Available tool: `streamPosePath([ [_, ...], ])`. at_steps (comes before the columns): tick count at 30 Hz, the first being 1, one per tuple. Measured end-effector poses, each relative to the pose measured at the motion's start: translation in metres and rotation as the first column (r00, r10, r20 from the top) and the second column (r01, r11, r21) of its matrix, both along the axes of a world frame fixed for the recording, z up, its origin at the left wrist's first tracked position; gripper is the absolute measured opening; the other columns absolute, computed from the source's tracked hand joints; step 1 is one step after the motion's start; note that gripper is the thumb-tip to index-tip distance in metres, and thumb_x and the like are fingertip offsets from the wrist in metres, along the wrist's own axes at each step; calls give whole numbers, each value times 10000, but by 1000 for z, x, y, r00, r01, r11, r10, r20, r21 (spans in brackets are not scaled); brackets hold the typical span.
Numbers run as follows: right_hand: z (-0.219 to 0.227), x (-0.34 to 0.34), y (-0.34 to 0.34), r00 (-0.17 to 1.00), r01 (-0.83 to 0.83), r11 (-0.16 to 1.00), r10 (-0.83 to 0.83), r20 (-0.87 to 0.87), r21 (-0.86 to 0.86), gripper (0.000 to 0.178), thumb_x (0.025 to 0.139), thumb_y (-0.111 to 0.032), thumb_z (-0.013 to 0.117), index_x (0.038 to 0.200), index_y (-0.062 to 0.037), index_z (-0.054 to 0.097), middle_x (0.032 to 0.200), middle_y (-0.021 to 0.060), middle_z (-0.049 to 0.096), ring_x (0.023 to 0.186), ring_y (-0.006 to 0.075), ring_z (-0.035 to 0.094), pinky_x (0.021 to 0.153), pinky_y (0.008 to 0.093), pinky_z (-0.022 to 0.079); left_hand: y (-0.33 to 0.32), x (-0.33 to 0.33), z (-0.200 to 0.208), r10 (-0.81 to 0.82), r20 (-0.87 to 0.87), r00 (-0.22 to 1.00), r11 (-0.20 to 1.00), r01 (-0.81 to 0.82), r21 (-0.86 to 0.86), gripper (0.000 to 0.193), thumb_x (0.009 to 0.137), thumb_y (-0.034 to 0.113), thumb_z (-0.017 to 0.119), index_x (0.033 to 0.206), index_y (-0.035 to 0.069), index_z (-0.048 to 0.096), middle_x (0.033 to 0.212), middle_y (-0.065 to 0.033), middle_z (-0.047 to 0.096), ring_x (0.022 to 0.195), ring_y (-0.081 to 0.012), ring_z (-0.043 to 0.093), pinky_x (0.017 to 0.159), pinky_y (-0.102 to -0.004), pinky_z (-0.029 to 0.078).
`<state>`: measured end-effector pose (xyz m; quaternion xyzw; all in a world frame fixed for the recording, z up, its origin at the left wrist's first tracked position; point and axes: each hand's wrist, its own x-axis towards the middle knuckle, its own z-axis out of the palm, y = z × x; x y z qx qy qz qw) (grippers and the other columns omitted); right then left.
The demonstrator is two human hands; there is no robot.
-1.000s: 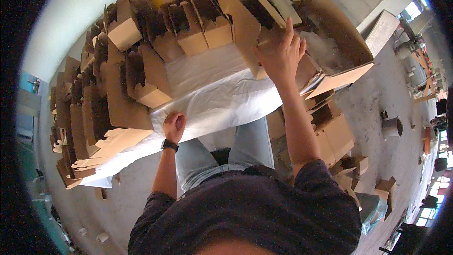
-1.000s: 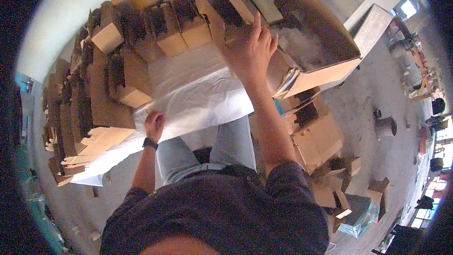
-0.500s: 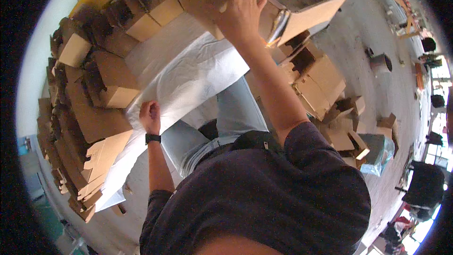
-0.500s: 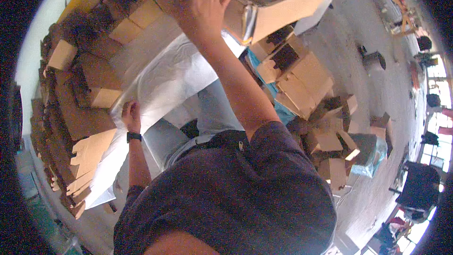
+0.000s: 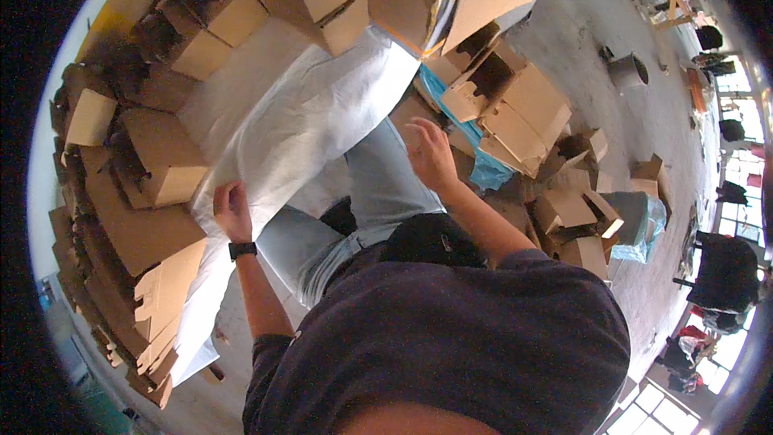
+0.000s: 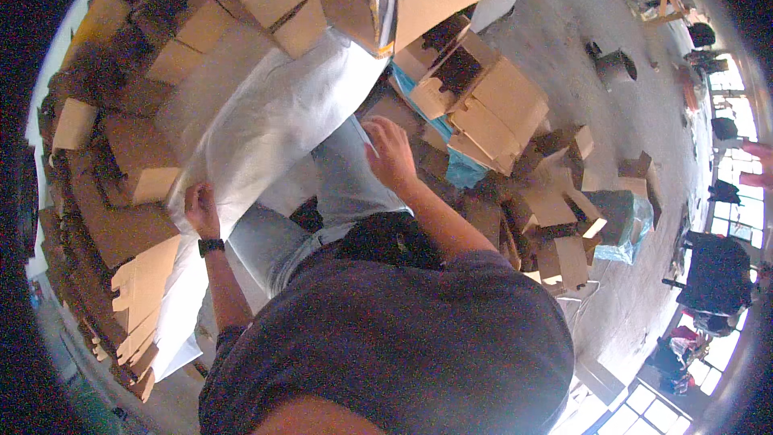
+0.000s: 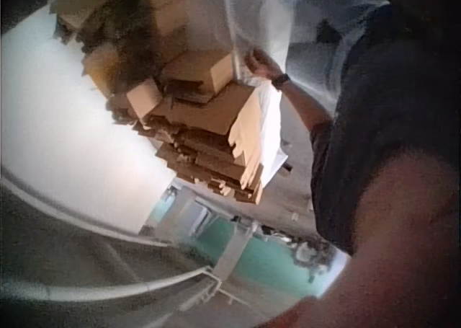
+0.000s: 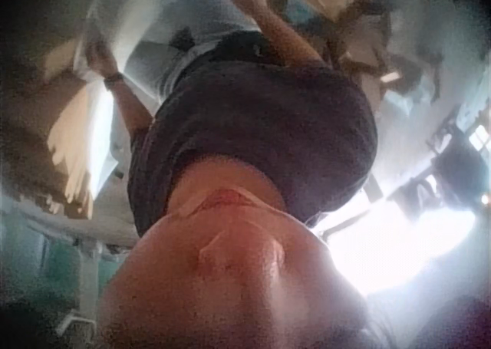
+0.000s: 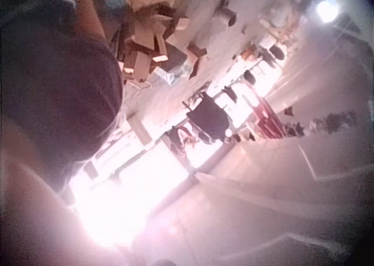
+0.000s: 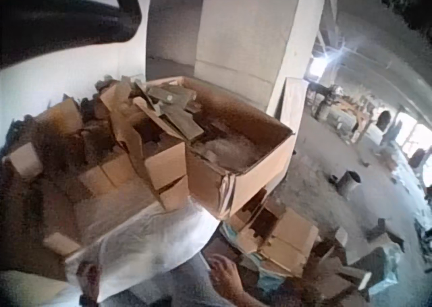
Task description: The person folds flat cardboard pieces into box shapes by hand and places the assembled boxes on a table.
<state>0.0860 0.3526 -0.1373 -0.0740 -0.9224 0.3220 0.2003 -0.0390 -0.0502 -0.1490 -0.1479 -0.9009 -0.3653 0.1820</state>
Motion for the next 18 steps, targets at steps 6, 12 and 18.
streamPosePath([
  [6, -122, 80, 102, 699, 712, 629, -592, 400, -313, 207, 826, -107, 659, 998, -14, 592, 859, 101, 650, 770, 178, 644, 657, 260, 512, 6, 0, 6, -21, 16, 1000, 999, 21, -26, 109, 836, 41, 636, 945, 39, 630, 884, -79, 601, 776, -210, 581, 679, -312, 480],
  [12, -136, 117, 170, 464, 460, -316, -711, 528, -830, 196, 876, -74, 598, 1041, 23, 558, 896, 132, 638, 788, 233, 646, 633, 299, 542, -1, 2, 2, -50, 36, 998, 998, 48, 39, 101, 862, 61, 614, 959, 34, 624, 929, -83, 593, 842, -214, 579, 704, -315, 484],
  [18, -138, 93, 174, 475, 188, -476, -722, 504, -859, 417, 932, -265, 571, 1247, -41, 413, 1130, 149, 572, 1015, 273, 595, 682, 338, 551, -5, 4, -3, -7, 39, 999, 999, 5, 42, 103, 856, 63, 616, 954, 32, 620, 902, -83, 594, 812, -210, 572, 689, -305, 470],
])
